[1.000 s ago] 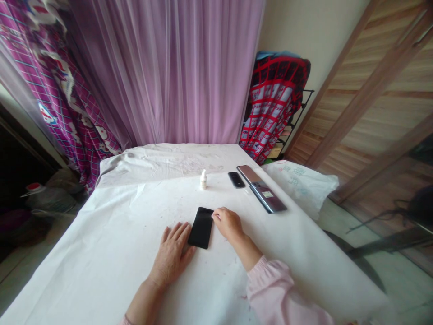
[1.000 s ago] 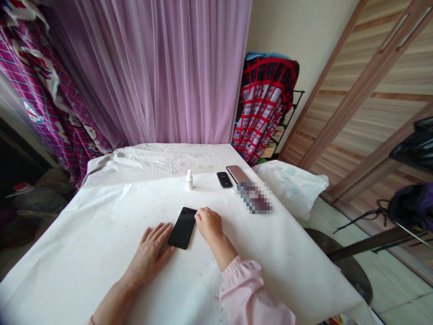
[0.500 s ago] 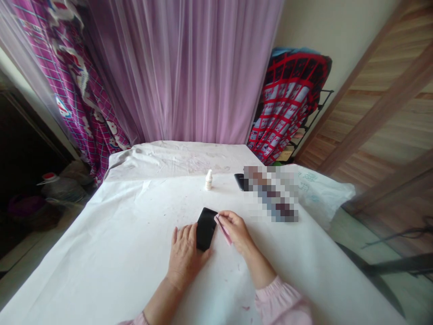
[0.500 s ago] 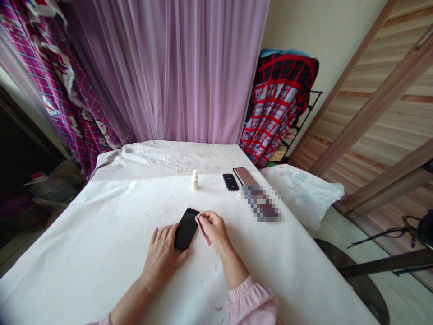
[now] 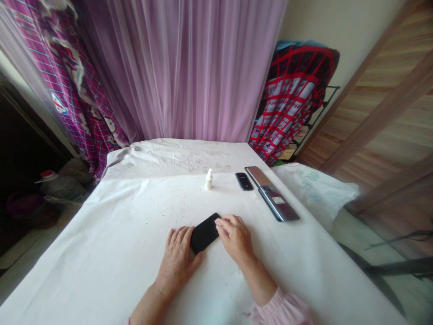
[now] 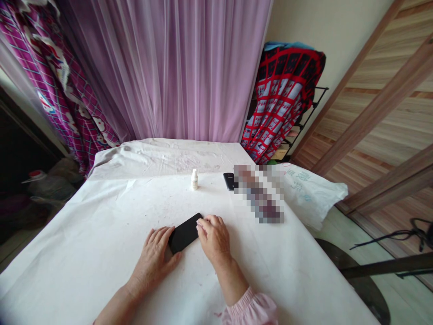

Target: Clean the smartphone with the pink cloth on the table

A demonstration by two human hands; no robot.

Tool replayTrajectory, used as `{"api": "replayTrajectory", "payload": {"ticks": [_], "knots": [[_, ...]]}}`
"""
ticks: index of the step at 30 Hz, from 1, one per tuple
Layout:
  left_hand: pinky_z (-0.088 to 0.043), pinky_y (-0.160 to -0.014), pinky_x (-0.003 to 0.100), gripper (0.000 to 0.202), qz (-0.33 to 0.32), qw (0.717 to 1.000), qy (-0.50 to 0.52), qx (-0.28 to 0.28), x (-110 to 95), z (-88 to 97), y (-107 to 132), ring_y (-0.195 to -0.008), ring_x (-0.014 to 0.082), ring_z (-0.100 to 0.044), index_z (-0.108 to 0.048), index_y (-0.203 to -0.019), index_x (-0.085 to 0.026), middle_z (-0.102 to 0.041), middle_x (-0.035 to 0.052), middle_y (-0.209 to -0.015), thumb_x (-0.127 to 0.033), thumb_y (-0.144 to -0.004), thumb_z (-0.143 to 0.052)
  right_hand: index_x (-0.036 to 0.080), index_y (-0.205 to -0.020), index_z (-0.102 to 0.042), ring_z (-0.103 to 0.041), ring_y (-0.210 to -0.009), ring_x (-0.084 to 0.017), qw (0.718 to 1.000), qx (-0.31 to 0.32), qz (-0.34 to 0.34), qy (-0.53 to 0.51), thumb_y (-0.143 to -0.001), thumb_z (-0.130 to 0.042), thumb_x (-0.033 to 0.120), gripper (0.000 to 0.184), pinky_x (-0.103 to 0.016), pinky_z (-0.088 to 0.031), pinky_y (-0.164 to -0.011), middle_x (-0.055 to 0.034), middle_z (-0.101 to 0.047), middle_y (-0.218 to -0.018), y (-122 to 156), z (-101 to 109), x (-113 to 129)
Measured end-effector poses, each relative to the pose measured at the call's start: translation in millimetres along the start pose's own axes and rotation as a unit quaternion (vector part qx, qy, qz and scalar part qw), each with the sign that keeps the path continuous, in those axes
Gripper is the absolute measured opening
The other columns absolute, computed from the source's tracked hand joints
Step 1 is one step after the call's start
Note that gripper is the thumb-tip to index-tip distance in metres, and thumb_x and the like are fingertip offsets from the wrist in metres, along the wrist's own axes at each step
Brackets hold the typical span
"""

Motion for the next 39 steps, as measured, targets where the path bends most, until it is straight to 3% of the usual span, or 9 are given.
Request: {"api": "replayTrajectory", "payload": {"ticks": [8, 13, 16, 20, 33, 39], "knots": [[-0.035, -0.107, 0.057, 0.067, 0.03, 0.999, -0.014, 0.015, 2.5, -2.4, -0.3, -0.112, 0.0325, -0.057, -0.048, -0.133, -0.018, -0.063, 0.0136, -0.117, -0.052, -0.078, -0.066, 0.027, -0.115, -0.069, -0.062, -0.086, -0.019, 0.994, 0.033, 0.021, 0.103, -0.093, -0.05, 0.018, 0.031, -0.028, -0.047, -0.075, -0.0077, -0.066, -0.099, 6.4, -8.1, 2.7], [-0.032, -0.109, 0.057, 0.059, 0.063, 0.998, -0.017, 0.012, 7.7, -3.7, 0.8, -0.113, 0.0322, -0.056, -0.052, -0.129, -0.019, -0.062, 0.0126, -0.118, -0.044, -0.077, -0.068, 0.027, -0.111, -0.071, -0.064, -0.082, -0.017, 0.996, -0.009, 0.014, 0.093, -0.092, -0.046, 0.014, 0.034, -0.025, -0.048, -0.072, -0.007, -0.066, -0.1, 7.2, -10.7, -4.4], [-0.031, -0.11, 0.059, 0.06, 0.071, 0.997, -0.021, 0.007, 10.5, -4.9, 2.2, -0.123, 0.0351, -0.051, -0.053, -0.127, -0.019, -0.059, 0.0146, -0.127, -0.043, -0.075, -0.069, 0.026, -0.11, -0.071, -0.064, -0.08, -0.016, 0.995, -0.017, 0.018, 0.096, -0.092, -0.046, 0.015, 0.032, -0.025, -0.048, -0.071, -0.0068, -0.066, -0.099, 10.1, -9.7, -2.8], [-0.03, -0.11, 0.06, 0.059, 0.074, 0.997, -0.024, 0.019, 13.1, -8.8, 3.1, -0.132, 0.0363, -0.044, -0.052, -0.129, -0.019, -0.054, 0.0152, -0.137, -0.039, -0.076, -0.067, 0.025, -0.11, -0.071, -0.065, -0.078, -0.016, 0.995, -0.013, 0.036, 0.09, -0.094, -0.045, 0.018, 0.031, -0.024, -0.047, -0.069, -0.0067, -0.067, -0.096, 16.9, -7.7, 3.7], [-0.031, -0.111, 0.058, 0.058, 0.049, 0.998, -0.016, 0.024, 13.7, -8.4, 2.5, -0.131, 0.0335, -0.047, -0.048, -0.134, -0.021, -0.056, 0.0133, -0.137, -0.037, -0.08, -0.063, 0.025, -0.105, -0.073, -0.064, -0.078, -0.015, 0.996, -0.007, 0.083, 0.021, -0.096, -0.041, 0.015, 0.034, -0.021, -0.048, -0.072, -0.0062, -0.067, -0.089, 30.2, -9.1, 35.6], [-0.029, -0.112, 0.058, 0.058, 0.049, 0.998, -0.017, 0.037, 16.0, -11.4, 2.8, -0.134, 0.0333, -0.044, -0.047, -0.134, -0.02, -0.055, 0.0134, -0.139, -0.038, -0.082, -0.063, 0.027, -0.105, -0.074, -0.064, -0.081, -0.015, 0.999, -0.009, 0.042, 0.033, -0.096, -0.043, 0.018, 0.033, -0.022, -0.048, -0.074, -0.0064, -0.067, -0.092, 25.7, -4.2, 18.0]]}}
Point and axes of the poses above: each hand's wrist, its own y-axis away from the middle knuckle, its own z-axis out of the back of the hand, x = y × z, the point moved 8 cm from there along -y, towards the middle knuckle
